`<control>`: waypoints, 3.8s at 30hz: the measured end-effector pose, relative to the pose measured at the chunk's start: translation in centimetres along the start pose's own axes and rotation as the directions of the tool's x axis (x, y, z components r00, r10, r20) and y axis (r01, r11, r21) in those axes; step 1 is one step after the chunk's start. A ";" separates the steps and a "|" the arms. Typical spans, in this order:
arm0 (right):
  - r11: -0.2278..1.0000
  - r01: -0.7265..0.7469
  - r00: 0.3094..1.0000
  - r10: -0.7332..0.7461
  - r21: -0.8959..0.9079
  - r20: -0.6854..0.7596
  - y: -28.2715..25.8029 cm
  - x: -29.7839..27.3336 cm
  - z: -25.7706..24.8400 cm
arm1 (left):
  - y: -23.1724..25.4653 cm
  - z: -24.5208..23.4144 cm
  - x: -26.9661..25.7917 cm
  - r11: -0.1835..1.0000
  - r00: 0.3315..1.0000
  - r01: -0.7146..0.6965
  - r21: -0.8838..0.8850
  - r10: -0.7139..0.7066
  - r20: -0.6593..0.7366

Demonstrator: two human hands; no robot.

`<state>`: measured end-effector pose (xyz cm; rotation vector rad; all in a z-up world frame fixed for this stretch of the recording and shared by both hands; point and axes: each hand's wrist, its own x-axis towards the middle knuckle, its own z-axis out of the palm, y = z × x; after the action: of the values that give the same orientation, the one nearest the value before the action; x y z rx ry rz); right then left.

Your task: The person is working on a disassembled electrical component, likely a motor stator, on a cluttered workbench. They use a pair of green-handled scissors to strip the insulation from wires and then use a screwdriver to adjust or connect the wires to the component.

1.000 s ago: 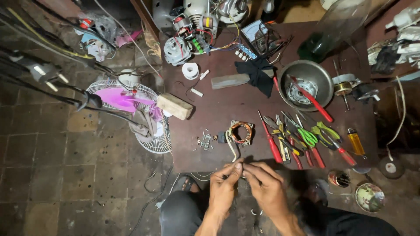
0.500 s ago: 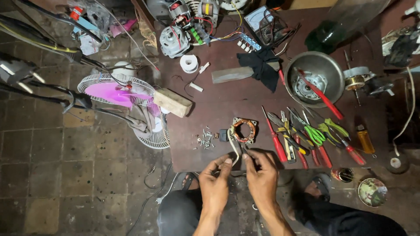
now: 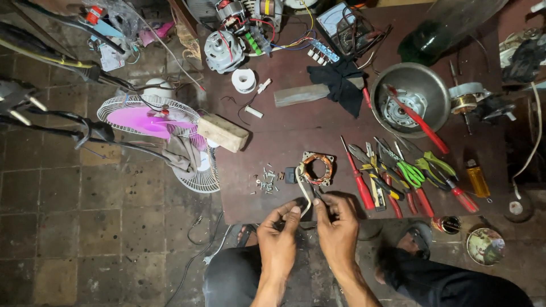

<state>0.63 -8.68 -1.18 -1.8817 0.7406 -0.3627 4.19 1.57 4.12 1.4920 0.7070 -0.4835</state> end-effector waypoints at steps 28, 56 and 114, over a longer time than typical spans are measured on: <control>0.988 -0.081 0.993 0.092 0.133 -0.079 -0.1 0.0 1.7 | 4.3 1.4 4.1 0.912 0.949 -0.311 0.268 0.279 0.149; 0.968 -0.188 0.980 0.196 0.164 -0.037 0.8 -0.6 0.9 | 3.3 1.4 5.0 0.951 0.957 -0.264 0.158 0.237 0.169; 0.965 -0.190 0.975 0.207 0.180 -0.085 -0.1 0.3 2.2 | 3.6 1.2 5.1 0.956 0.957 -0.246 0.161 0.214 0.195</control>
<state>2.12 -7.29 -2.05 -1.6210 0.9305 -0.3851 10.48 1.22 3.17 1.6582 0.3496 -0.5036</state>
